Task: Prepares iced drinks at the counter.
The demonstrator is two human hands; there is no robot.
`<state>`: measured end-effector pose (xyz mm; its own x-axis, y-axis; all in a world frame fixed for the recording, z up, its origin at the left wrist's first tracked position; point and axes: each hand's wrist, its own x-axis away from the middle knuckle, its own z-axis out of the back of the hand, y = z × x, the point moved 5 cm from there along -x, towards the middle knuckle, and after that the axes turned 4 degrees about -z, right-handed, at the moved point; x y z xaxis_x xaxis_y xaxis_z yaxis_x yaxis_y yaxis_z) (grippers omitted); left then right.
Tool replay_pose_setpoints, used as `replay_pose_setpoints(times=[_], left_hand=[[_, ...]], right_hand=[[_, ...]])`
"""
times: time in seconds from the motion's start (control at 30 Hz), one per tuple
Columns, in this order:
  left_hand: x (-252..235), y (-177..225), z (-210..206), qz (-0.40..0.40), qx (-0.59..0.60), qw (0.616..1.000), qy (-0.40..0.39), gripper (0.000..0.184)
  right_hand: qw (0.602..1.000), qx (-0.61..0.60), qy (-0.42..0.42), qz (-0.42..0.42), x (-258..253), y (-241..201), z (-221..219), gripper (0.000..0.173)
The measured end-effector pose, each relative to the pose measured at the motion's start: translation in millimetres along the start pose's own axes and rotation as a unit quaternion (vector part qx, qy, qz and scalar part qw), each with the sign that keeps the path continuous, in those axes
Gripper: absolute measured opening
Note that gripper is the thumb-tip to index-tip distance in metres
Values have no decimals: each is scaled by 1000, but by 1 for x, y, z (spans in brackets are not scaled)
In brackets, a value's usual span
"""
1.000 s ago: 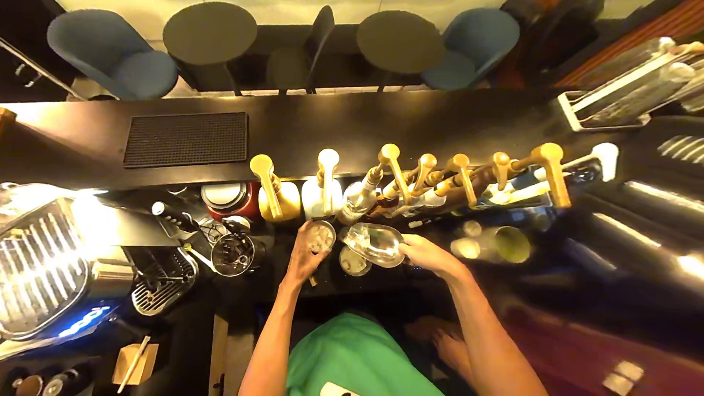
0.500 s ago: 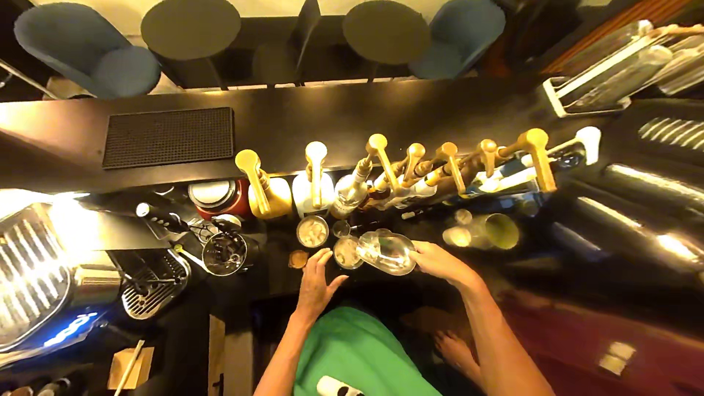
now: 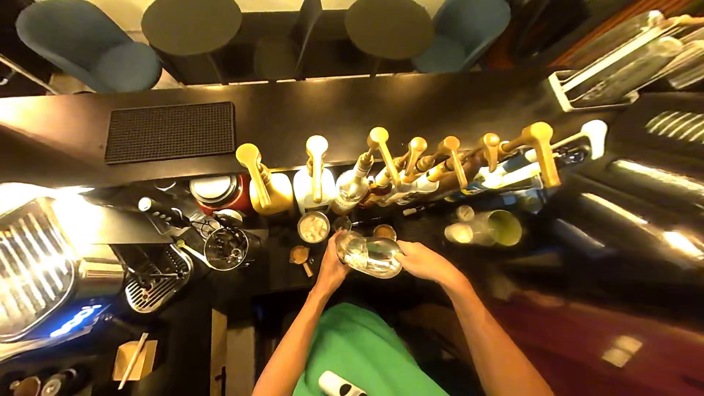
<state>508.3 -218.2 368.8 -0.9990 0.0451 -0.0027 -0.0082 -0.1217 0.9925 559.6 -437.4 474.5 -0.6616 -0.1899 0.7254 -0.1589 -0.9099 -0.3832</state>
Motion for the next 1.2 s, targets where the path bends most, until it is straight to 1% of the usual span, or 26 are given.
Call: replay_pose_setpoints(times=[0.1,0.23,0.4,0.67,0.8,0.87,1.03,1.2], left_hand=[[-2,3,1,11,8,1000,-2,90],[-6,10,0,19,-19,999,-29,97],[-8,10,-2,7,-7,999,-50,101],[-7,9,-1,-6,-7,999,-45,100],[-7,10,0,7,-10,999,-39,100],[-7,10,-1,4,-8,999,-40,100],[-6,7,1,-12,-2,999,-37,100],[-5,0,4,-13,9,999,-30,109]], right_hand=[[999,31,14,0,1,-3,3,31],[998,55,24,-14,2,-7,6,32],[997,74,26,-23,-1,-8,9,33],[994,95,34,-39,4,-12,13,33],[994,92,29,-44,6,-12,17,33],[995,85,24,-37,5,-8,18,32],[999,20,17,-24,2,12,20,32],[999,-30,21,-12,6,35,23,31]])
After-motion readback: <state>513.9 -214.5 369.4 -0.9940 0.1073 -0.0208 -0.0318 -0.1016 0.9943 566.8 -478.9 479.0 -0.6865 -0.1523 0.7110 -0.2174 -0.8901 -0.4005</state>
